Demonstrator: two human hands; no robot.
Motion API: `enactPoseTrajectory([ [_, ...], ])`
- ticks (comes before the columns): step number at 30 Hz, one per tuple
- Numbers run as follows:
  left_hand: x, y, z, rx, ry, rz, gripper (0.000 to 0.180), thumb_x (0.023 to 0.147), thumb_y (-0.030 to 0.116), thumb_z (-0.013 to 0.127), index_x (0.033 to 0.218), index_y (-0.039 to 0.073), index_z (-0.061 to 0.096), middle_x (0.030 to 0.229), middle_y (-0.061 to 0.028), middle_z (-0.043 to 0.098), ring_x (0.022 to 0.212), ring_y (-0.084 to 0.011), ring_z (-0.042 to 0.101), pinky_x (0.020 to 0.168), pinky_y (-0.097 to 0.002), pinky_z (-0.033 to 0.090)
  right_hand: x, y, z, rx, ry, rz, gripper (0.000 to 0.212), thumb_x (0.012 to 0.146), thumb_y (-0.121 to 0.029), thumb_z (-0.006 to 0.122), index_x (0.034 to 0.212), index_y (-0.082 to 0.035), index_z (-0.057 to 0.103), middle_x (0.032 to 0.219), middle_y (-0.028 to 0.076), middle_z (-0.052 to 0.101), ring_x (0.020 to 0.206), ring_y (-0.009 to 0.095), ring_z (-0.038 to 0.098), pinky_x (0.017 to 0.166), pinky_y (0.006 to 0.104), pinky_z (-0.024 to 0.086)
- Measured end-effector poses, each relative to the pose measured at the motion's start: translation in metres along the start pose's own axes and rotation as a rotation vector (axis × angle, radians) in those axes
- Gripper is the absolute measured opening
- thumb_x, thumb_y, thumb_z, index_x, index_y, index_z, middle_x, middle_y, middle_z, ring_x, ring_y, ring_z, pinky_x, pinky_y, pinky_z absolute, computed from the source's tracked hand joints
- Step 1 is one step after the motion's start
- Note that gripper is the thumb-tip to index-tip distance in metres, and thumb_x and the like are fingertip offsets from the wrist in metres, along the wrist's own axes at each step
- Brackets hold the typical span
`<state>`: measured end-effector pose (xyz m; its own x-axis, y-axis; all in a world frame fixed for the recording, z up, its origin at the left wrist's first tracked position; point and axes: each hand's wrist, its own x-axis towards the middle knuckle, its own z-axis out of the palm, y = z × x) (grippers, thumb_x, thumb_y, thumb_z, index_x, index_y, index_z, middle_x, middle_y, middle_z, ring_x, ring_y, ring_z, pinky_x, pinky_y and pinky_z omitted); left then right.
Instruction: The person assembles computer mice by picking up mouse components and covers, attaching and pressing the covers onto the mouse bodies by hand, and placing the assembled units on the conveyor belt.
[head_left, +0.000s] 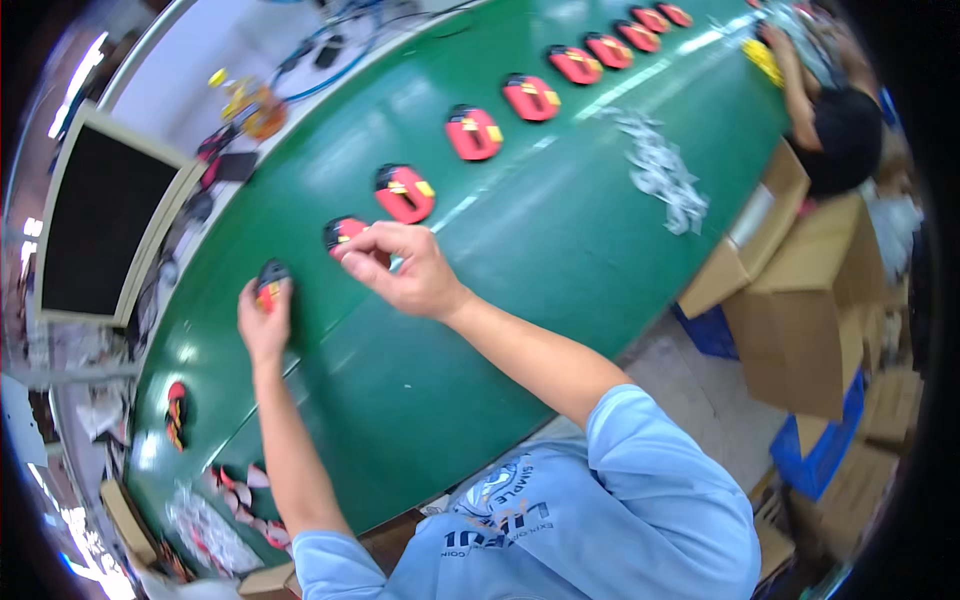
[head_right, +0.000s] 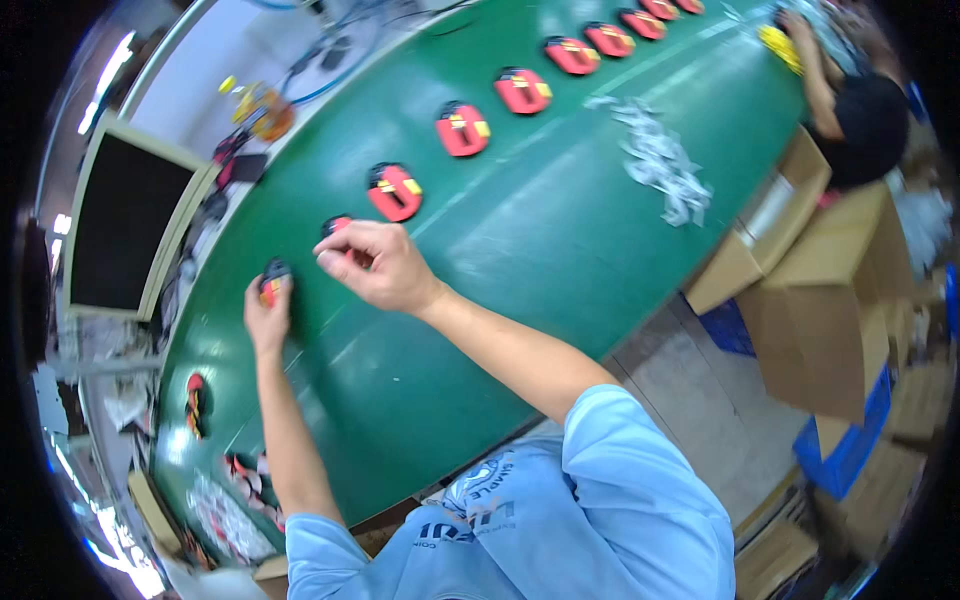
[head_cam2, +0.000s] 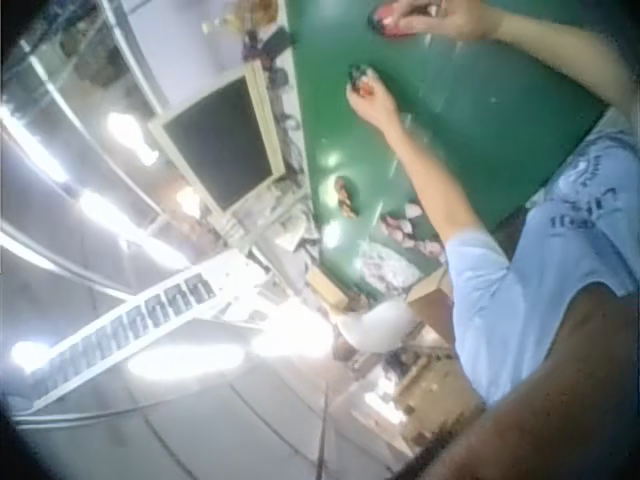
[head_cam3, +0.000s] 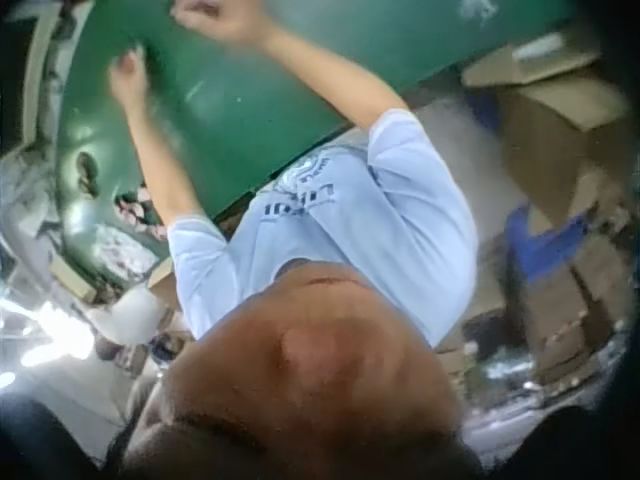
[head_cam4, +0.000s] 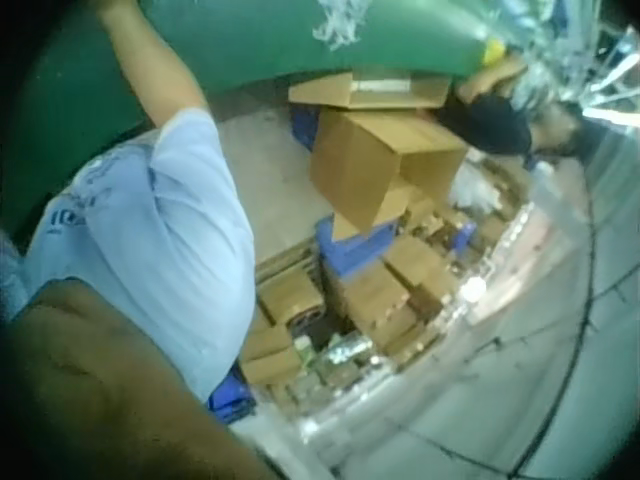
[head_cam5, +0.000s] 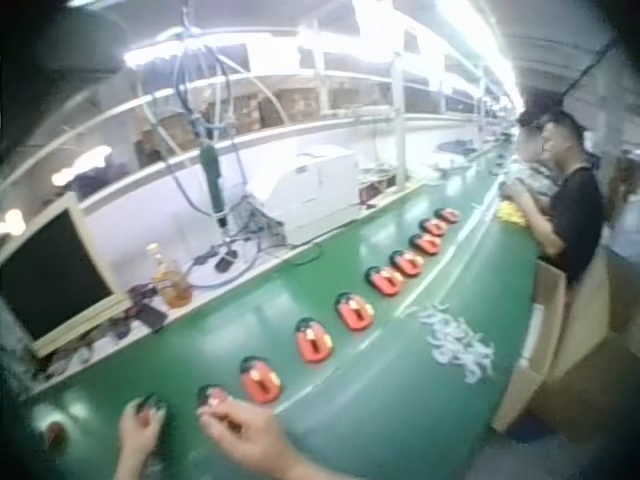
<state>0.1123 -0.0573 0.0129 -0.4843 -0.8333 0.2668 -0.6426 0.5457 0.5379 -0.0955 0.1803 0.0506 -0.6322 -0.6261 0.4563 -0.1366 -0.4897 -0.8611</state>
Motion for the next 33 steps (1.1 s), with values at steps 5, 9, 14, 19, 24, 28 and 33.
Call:
enactPoseTrajectory([
  [5,-0.072,0.069,-0.032,-0.252,-0.192,0.245,0.08,0.085,0.024,0.09,0.148,-0.005,0.05,0.131,-0.0184,0.063,0.118,-0.028,0.063,0.106,-0.0407,0.049,-0.054,-0.105,-0.166,-0.803,-0.015,-0.237,0.012,0.089,-0.018,0.081,0.095,-0.008,0.081,0.089,0.01,0.079,0.08,0.023,0.074,0.073,0.0352,0.057],
  [9,-0.158,0.112,-0.031,-0.094,-0.374,0.599,0.081,0.074,0.013,0.091,0.145,-0.001,0.053,0.129,-0.0153,0.065,0.113,-0.0337,0.059,0.101,-0.0442,0.051,-0.109,-0.129,-0.299,-1.172,0.448,0.076,0.016,0.092,-0.019,0.078,0.099,-0.004,0.08,0.095,0.013,0.078,0.086,0.025,0.075,0.076,0.0361,0.057],
  [14,-0.193,0.111,-0.01,-0.09,-0.419,0.559,0.081,0.073,0.014,0.09,0.144,-0.001,0.053,0.134,-0.0143,0.067,0.117,-0.0358,0.055,0.106,-0.0462,0.046,-0.103,-0.13,-0.358,-1.427,0.413,0.167,0.02,0.092,-0.026,0.077,0.101,-0.008,0.081,0.097,0.013,0.078,0.091,0.029,0.076,0.08,0.0392,0.058],
  [19,-0.207,0.106,0.0,-0.133,-0.288,0.577,0.08,0.075,0.014,0.088,0.145,-0.002,0.053,0.134,-0.0154,0.066,0.117,-0.0365,0.056,0.105,-0.0473,0.046,-0.122,-0.139,-0.379,-1.507,0.508,0.477,0.037,0.087,-0.044,0.079,0.102,-0.01,0.081,0.096,0.013,0.08,0.092,0.03,0.077,0.082,0.0413,0.06],
  [24,-0.208,0.101,-0.003,-0.119,-0.287,0.582,0.076,0.076,0.016,0.088,0.142,-0.002,0.056,0.131,-0.016,0.067,0.117,-0.0374,0.056,0.105,-0.0474,0.046,-0.137,-0.111,-0.379,-1.445,0.515,0.395,0.031,0.088,-0.035,0.081,0.101,-0.007,0.079,0.099,0.013,0.079,0.093,0.028,0.077,0.086,0.0401,0.059],
  [28,-0.211,0.102,-0.009,-0.082,-0.286,0.562,0.073,0.075,0.021,0.09,0.138,-0.001,0.059,0.127,-0.0168,0.068,0.114,-0.0395,0.058,0.103,-0.0481,0.047,-0.145,-0.092,-0.413,-1.105,0.506,0.381,0.031,0.09,-0.032,0.083,0.1,-0.004,0.077,0.093,0.009,0.078,0.09,0.019,0.074,0.083,0.0356,0.057],
  [33,-0.224,0.111,-0.006,-0.133,-0.283,0.451,0.088,0.076,0.031,0.093,0.146,-0.002,0.051,0.129,-0.0173,0.069,0.117,-0.0395,0.057,0.105,-0.0489,0.045,-0.103,-0.159,-0.212,-0.886,0.195,0.225,0.01,0.092,-0.01,0.081,0.092,-0.002,0.075,0.083,0.001,0.073,0.077,0.009,0.061,0.066,0.0304,0.047],
])
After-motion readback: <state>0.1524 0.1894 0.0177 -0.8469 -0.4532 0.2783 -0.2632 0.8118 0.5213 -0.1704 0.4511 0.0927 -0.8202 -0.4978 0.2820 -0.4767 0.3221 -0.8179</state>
